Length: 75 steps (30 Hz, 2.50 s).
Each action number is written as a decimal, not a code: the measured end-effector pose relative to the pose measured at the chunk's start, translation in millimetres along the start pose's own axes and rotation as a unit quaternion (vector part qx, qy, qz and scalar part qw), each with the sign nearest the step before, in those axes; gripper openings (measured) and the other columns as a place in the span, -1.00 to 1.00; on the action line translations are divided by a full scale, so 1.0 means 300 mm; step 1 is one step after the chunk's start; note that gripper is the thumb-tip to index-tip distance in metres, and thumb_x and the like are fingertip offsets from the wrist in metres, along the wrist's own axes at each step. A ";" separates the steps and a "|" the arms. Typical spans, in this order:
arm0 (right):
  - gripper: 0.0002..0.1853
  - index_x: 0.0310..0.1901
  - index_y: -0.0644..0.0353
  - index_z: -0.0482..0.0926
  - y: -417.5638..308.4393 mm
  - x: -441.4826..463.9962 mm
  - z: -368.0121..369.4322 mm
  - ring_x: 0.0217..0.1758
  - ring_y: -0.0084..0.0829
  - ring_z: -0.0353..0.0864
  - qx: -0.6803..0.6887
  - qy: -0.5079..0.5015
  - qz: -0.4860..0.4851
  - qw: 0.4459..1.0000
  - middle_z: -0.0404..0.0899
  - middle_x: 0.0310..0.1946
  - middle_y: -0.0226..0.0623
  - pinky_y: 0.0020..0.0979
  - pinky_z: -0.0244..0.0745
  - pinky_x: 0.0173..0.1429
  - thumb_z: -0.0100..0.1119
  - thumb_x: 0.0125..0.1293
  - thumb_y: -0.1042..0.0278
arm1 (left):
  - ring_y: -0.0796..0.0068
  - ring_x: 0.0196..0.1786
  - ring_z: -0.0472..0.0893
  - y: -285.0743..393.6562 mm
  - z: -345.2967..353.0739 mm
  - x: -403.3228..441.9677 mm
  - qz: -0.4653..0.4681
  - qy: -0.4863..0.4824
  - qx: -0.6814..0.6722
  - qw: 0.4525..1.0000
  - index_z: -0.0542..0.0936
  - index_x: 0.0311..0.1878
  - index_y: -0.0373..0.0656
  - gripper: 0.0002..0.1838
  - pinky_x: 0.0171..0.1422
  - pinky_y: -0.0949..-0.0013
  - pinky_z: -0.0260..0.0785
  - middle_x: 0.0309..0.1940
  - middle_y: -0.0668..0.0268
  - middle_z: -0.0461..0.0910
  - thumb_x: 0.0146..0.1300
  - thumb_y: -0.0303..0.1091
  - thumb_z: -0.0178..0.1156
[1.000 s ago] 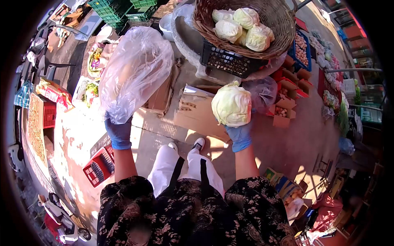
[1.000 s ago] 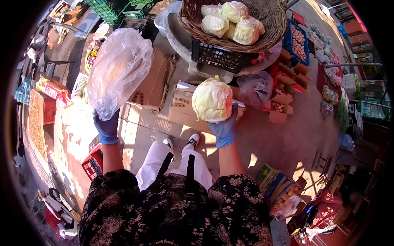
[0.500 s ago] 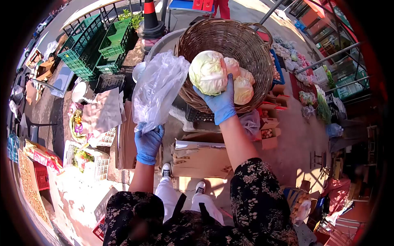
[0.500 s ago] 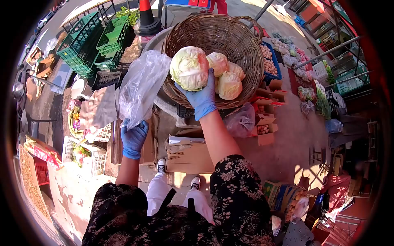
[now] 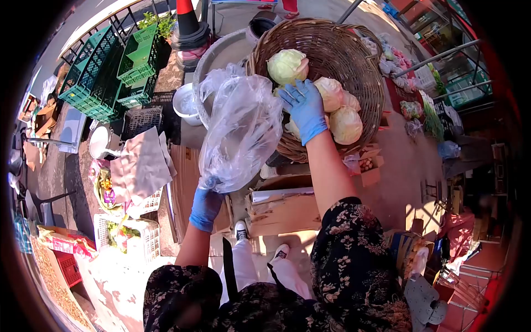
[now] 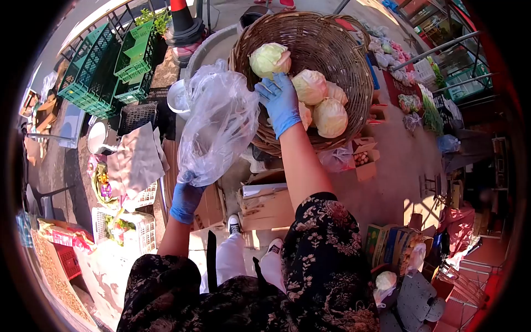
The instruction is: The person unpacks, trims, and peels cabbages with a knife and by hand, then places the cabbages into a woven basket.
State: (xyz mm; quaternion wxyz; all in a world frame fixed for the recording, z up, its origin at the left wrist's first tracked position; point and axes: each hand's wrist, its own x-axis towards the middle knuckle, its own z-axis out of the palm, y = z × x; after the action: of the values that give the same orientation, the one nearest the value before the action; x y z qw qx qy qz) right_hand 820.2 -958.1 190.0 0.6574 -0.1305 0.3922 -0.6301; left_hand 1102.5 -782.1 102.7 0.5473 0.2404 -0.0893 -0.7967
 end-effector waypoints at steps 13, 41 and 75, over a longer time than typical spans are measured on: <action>-0.04 0.28 0.29 0.14 0.309 -0.893 -0.372 0.28 -0.08 0.26 -0.611 -0.136 -0.093 0.775 0.20 0.24 0.04 -0.22 0.19 0.33 0.40 -0.08 -0.02 | 0.44 0.23 0.33 -0.250 0.213 -0.160 -0.208 -0.196 0.438 0.852 0.20 0.34 -0.21 -0.25 0.33 0.37 0.18 0.24 0.26 0.31 0.07 -0.44 0.30; 0.06 0.43 0.07 -0.07 0.134 -2.926 -1.455 -0.10 -0.45 0.47 -0.232 0.456 -0.092 0.854 0.43 0.08 -0.05 -0.42 0.43 -0.05 0.44 -0.03 0.14 | 0.38 -0.04 0.55 -2.123 0.561 -1.433 -0.442 -0.485 0.451 0.605 0.44 0.09 -0.29 -0.63 0.15 0.37 0.39 -0.01 0.23 0.52 0.21 -0.40 0.07; -0.75 -0.14 0.22 0.56 0.528 -1.957 -0.933 -0.33 -0.59 0.58 -0.389 0.034 -0.021 0.920 0.60 -0.28 -0.41 -0.55 0.55 -0.33 0.08 0.14 0.68 | 0.57 -0.15 0.55 -0.901 -0.120 -1.317 -0.163 0.048 0.242 0.955 0.53 0.06 -0.12 -0.68 -0.02 0.45 0.39 -0.18 0.40 0.58 0.25 -0.27 0.12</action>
State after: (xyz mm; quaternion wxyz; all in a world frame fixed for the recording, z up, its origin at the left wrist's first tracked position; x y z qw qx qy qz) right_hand 804.7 -294.1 106.6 0.5278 -0.3630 0.6257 -0.4451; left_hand 1008.5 -312.1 74.7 0.3386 0.4150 -0.2127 -0.8173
